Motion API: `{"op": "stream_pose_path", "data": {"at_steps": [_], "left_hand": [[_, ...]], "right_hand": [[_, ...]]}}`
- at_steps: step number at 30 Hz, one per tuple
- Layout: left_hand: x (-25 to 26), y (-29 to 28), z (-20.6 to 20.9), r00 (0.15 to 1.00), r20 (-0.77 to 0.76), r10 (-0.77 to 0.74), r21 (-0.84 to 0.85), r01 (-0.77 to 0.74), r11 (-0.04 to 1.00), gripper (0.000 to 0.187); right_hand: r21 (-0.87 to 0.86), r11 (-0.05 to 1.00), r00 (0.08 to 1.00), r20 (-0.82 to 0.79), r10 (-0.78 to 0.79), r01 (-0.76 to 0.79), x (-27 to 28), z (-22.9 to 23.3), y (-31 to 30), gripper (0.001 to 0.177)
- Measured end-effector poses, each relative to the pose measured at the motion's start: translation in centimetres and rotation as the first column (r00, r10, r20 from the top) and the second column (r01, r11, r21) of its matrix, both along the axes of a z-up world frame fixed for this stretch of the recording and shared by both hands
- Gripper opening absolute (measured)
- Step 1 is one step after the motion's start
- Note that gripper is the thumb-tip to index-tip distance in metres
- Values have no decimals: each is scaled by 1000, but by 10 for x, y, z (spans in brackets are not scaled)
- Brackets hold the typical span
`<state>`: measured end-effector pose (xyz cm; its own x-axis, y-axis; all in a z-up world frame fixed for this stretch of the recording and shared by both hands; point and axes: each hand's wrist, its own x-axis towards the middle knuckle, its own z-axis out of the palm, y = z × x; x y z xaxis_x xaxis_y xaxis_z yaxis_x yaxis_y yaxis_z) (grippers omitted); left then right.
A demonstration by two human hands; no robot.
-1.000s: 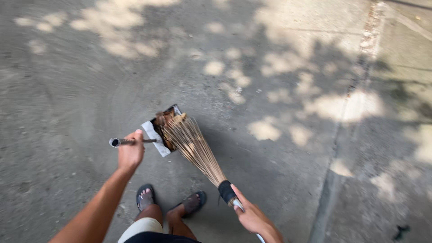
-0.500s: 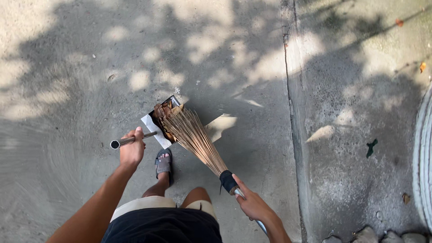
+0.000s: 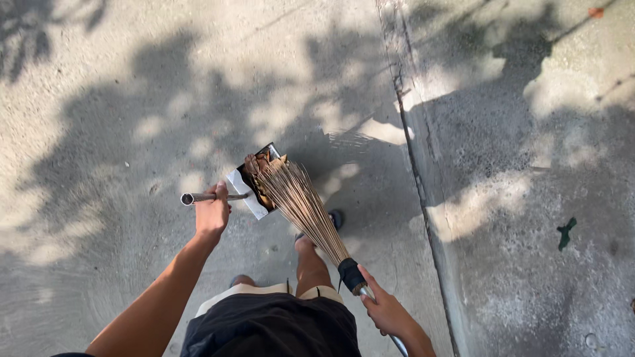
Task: The person sweeps leaves and debris into a dustpan using a broom, then walks to a pile of leaves and empties the dustpan.
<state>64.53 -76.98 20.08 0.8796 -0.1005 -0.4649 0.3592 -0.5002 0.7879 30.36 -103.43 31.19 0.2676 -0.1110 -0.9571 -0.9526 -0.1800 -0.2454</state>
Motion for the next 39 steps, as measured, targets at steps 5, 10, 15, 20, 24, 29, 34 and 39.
{"op": "stream_pose_path", "data": {"at_steps": [5,10,15,20,24,29,34,39], "left_hand": [[59,-117,21,1000,-4,20,30,-20,999,44],[124,-229,15,998,-14,59,-49,-60,997,43],[216,-350,6,994,-80,76,-167,-89,982,38],[304,-474,8,994,-91,66,-208,-84,975,37],[367,-578,16,999,-42,-8,-256,-3,967,40],[442,-721,28,997,-75,-28,-159,16,987,38],[483,-841,55,998,-64,-15,-213,1,977,37],[556,-979,90,1000,18,14,-236,-10,972,35]], "right_hand": [[-6,998,998,21,58,-58,57,15,-114,74],[-34,995,993,73,91,-89,134,22,-233,76],[-93,989,992,51,116,-111,224,40,-349,78],[-120,989,996,30,88,-84,305,62,-452,80],[-103,993,998,-2,62,-62,350,57,-531,81],[-187,981,974,207,91,-52,394,17,-651,81],[-112,994,1000,4,-11,12,449,39,-789,81],[-60,997,986,152,64,-56,519,74,-938,81]]}}
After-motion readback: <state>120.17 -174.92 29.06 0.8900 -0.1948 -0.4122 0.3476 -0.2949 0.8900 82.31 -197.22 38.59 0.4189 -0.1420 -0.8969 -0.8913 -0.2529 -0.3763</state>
